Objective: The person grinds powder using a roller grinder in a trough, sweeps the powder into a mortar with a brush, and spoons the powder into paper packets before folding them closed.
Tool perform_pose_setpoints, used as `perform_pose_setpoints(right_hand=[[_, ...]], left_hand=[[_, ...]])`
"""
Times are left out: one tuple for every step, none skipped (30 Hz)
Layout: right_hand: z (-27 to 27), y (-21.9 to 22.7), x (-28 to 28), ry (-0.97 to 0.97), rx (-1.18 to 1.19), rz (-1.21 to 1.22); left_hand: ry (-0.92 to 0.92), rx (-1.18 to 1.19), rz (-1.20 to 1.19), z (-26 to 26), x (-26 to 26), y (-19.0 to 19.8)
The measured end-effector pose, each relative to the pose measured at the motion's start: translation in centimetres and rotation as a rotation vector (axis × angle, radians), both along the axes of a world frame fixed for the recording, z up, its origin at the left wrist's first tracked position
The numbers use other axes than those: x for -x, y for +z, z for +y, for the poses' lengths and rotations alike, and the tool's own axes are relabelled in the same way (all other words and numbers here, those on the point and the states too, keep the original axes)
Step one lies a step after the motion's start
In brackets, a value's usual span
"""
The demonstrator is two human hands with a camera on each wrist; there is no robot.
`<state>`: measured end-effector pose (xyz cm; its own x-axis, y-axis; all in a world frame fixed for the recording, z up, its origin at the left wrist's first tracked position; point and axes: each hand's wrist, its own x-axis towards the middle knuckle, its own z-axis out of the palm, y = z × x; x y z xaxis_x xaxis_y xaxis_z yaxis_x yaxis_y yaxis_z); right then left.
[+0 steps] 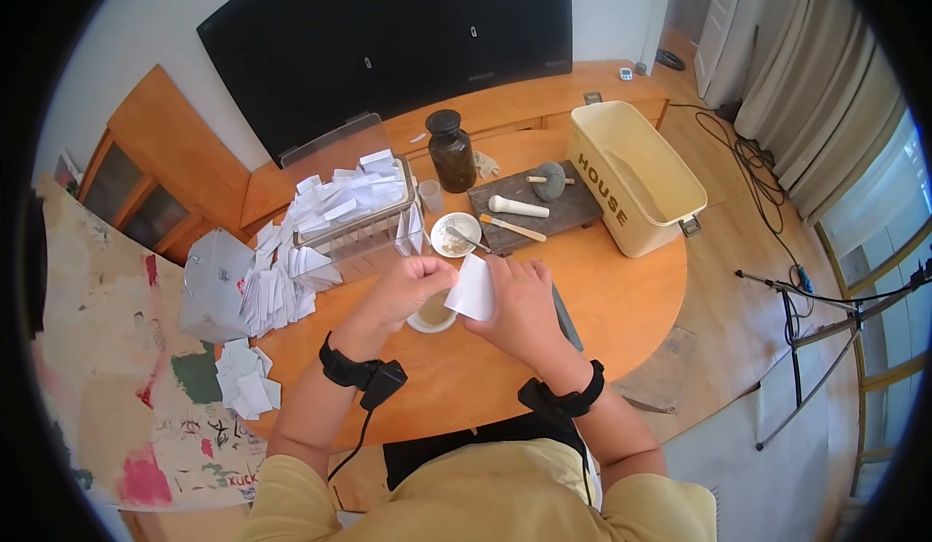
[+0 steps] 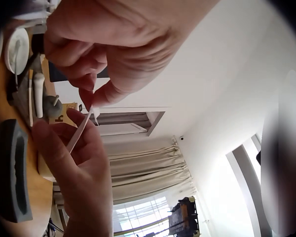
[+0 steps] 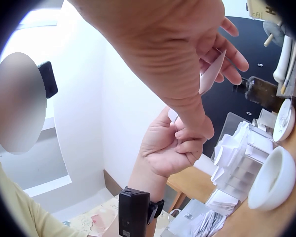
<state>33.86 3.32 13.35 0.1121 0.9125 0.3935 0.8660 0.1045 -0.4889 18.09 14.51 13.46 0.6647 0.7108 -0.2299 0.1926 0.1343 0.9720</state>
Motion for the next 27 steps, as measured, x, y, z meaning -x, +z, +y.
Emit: perform_pose_setpoints(right_hand=[[-0.3,-0.4,-0.3,-0.012,-0.002,-0.014],[-0.6,-0.9,-0.5,-0.024,-0.005,-0.027],[-0.8,-1.3,-0.7,-0.036,-0.009,-0.038],[-1.1,-1.5,-0.8,-0.042,-0.013,-0.054],[-1.4,-1.7,-0.9,-0.047,-0.017,-0.07],[-1.6,-1.9,-1.0,-0.05,-0.022,-0.086],[-1.8,-2.1,-1.1,-0.051,-0.022,-0.094],[-2.0,-2.3,-1.3,-0.051,-0.021,-0.103],[-2.1,-2.4,-1.4,-0.051,-0.02,-0.112],[-2.2,-2.3,-1.6,-0.043,-0.022,-0.111],[-2.4,-2.2,-1.7,-0.036,-0.022,-0.109],[-2.6,-2.2,-1.8,-0.029,-0.023,-0.108],[-2.7,-2.3,-2.0,-0.023,-0.02,-0.099],[-2.8,-2.5,-2.2,-0.017,-0.018,-0.09],[-2.8,-2.7,-2.3,-0.011,-0.016,-0.08],[-2.9,-2.9,-2.5,-0.001,-0.012,-0.071],[-3.0,-3.2,-2.6,0.01,-0.008,-0.062],[-3.2,-3.3,-2.9,0.021,-0.004,-0.053],[-3.4,-3.2,-3.2,0.023,0.03,-0.055],[-3.5,-2.9,-3.9,0.024,0.066,-0.057],[-3.7,-2.6,-4.7,0.024,0.102,-0.059],[-3.9,-2.0,-5.7,0.002,0.138,-0.128],[-4.0,-1.1,-6.9,-0.018,0.173,-0.197],[-3.9,-0.6,-8.0,-0.036,0.207,-0.267],[-3.9,-0.4,-9.0,-0.017,0.202,-0.353],[-3.9,-0.3,-9.9,0.003,0.195,-0.439],[-3.8,-0.2,-10.5,0.024,0.188,-0.524]], left_hand=[[-0.014,0.08,-0.033,-0.4,-0.3,-0.5],[0.006,-0.048,0.004,-1.2,-0.7,-0.9],[0.027,-0.307,0.046,-2.1,-1.0,-1.1],[0.048,-0.567,0.087,-3.3,-1.3,-0.4],[0.07,-0.826,0.128,-4.3,-1.6,0.0],[0.087,-0.894,0.171,-4.7,-2.0,-0.3],[0.085,-0.895,0.177,-4.7,-2.0,-0.7],[0.083,-0.897,0.183,-4.6,-2.0,-1.1],[0.081,-0.898,0.189,-4.5,-2.0,-1.5],[0.051,-0.739,0.191,-4.3,-2.0,-1.6],[0.019,-0.578,0.192,-4.0,-1.9,-1.6],[-0.012,-0.417,0.192,-3.8,-1.8,-1.8],[-0.043,-0.371,0.162,-3.6,-1.7,-2.3],[-0.072,-0.325,0.133,-3.2,-1.6,-3.1],[-0.102,-0.279,0.105,-3.0,-1.5,-3.6],[-0.103,-0.292,0.117,-3.1,-1.6,-3.9],[-0.105,-0.305,0.128,-3.3,-1.5,-4.2],[-0.106,-0.317,0.14,-3.4,-1.5,-4.4],[-0.105,-0.345,0.161,-3.7,-1.6,-3.9],[-0.105,-0.372,0.181,-4.1,-1.7,-2.9],[-0.105,-0.399,0.201,-4.5,-1.8,-2.1],[-0.081,-0.388,0.219,-4.6,-1.7,-1.7],[-0.055,-0.377,0.237,-4.5,-1.3,-1.3],[-0.028,-0.366,0.255,-4.3,-0.9,-1.2],[-0.03,-0.358,0.234,-4.1,-0.4,-1.8],[-0.033,-0.349,0.213,-3.8,0.1,-2.8],[-0.035,-0.341,0.192,-3.7,0.4,-3.5]])
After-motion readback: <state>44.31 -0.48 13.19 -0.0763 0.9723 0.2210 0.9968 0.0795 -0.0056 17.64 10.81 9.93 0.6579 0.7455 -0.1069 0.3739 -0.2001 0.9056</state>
